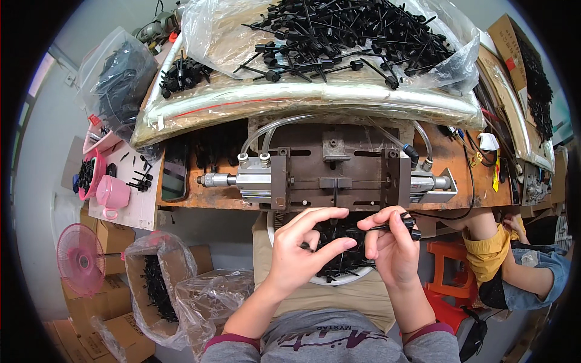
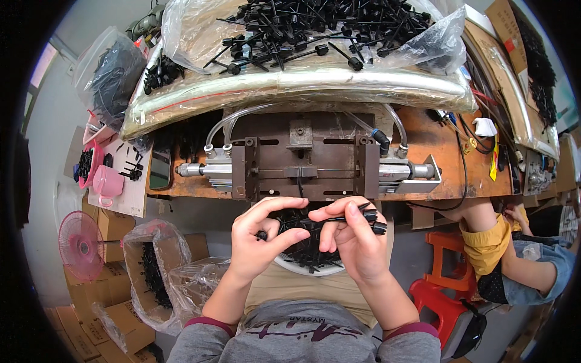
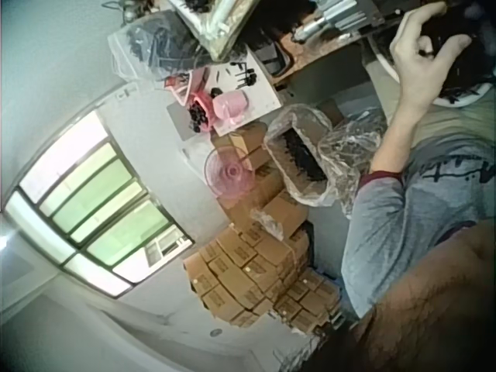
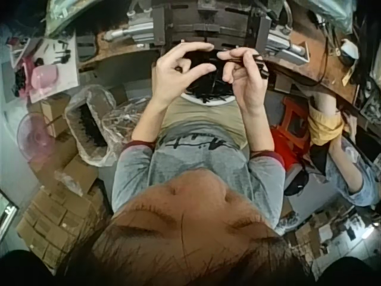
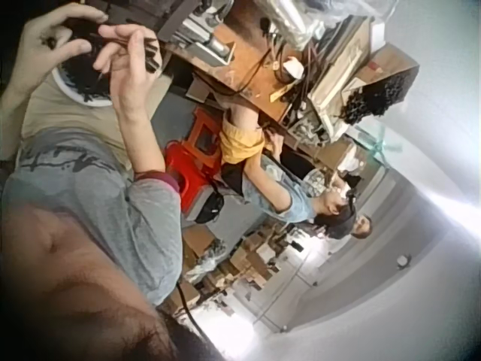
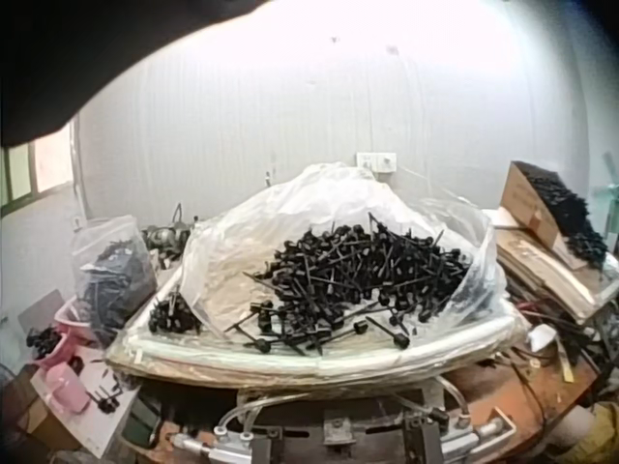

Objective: Manually assembling small black plastic components using a workbench fixture.

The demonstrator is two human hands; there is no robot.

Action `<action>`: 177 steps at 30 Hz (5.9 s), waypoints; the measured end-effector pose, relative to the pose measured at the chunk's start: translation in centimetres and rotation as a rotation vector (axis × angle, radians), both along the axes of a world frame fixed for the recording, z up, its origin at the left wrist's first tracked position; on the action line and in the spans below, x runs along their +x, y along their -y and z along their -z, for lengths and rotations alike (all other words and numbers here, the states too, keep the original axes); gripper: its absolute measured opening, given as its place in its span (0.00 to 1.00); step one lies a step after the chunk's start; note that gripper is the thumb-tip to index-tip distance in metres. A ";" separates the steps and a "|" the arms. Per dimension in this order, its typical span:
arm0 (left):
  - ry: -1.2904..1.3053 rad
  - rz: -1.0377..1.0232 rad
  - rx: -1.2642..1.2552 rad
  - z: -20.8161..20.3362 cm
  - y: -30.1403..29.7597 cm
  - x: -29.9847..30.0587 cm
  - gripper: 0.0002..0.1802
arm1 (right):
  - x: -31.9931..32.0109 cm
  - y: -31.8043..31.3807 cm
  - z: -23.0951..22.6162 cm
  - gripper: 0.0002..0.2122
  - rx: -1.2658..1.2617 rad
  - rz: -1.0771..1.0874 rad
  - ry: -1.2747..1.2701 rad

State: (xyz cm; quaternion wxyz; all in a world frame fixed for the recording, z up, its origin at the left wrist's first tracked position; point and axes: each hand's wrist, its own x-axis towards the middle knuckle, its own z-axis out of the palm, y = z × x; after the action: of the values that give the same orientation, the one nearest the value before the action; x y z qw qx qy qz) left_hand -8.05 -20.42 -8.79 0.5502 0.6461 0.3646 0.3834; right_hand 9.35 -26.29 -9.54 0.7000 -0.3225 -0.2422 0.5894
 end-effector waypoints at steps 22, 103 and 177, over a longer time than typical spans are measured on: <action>0.487 -0.029 -0.564 2.2 1.2 1.8 0.10 | -2.4 -0.5 1.0 0.11 0.142 0.116 0.283; -0.304 -0.279 0.581 -0.8 0.7 0.3 0.21 | -1.4 1.1 -1.3 0.08 0.252 0.030 0.911; -0.724 -0.061 0.929 1.0 -1.7 1.3 0.13 | 1.3 -0.3 0.0 0.14 0.820 0.618 1.738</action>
State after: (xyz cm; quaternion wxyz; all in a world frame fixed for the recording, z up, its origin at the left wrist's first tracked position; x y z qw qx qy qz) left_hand -6.72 -18.76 -9.77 0.0389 0.8982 0.3416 0.2738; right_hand 10.64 -25.95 -9.50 0.4598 -0.4233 -0.7582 -0.1857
